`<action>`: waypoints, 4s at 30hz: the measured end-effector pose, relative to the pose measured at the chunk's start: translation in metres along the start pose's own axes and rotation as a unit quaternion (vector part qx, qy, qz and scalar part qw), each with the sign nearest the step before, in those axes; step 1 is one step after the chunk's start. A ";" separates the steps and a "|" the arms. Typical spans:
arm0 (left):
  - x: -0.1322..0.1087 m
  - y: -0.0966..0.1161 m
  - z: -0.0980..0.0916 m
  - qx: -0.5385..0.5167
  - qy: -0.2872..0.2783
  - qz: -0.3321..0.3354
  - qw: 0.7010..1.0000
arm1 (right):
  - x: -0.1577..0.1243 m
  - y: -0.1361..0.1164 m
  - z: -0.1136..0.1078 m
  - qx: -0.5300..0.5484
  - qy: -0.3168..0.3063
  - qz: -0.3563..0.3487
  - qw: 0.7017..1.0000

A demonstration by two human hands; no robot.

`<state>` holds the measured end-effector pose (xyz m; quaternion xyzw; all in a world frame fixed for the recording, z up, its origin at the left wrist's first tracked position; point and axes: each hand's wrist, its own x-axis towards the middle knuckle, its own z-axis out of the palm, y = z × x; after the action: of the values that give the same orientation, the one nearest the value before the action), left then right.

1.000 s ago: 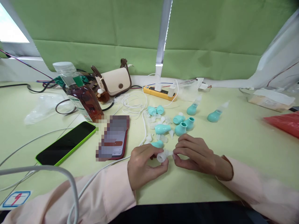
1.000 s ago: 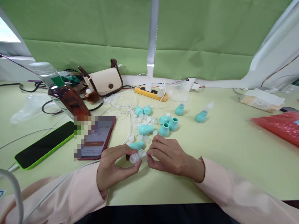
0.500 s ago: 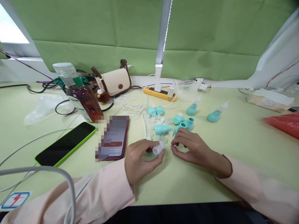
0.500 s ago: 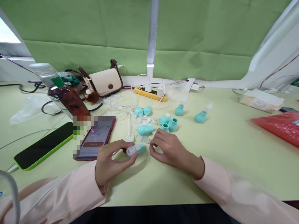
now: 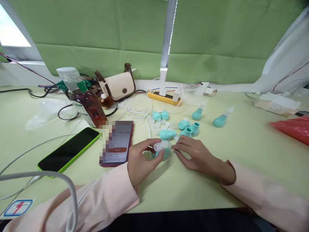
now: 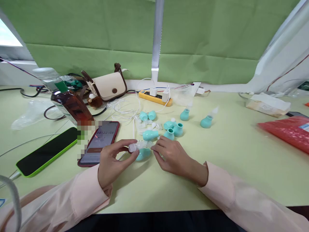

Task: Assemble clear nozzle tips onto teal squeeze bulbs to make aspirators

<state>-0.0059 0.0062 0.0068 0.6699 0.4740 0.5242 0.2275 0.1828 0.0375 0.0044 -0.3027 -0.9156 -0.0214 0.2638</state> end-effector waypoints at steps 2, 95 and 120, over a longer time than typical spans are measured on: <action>0.003 -0.001 -0.001 -0.035 0.001 -0.038 0.999 | 0.001 -0.002 0.000 0.019 0.013 -0.005 1.000; -0.010 0.004 0.006 0.124 -0.215 -0.035 0.968 | 0.015 0.028 0.010 -0.223 0.141 -0.107 0.959; -0.019 0.006 0.003 0.045 -0.342 0.104 0.933 | -0.005 -0.036 -0.005 0.204 -0.054 0.002 0.978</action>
<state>-0.0012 -0.0125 0.0011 0.8635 0.3183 0.2628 0.2898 0.1681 0.0040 0.0102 -0.2449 -0.9132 0.1824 0.2699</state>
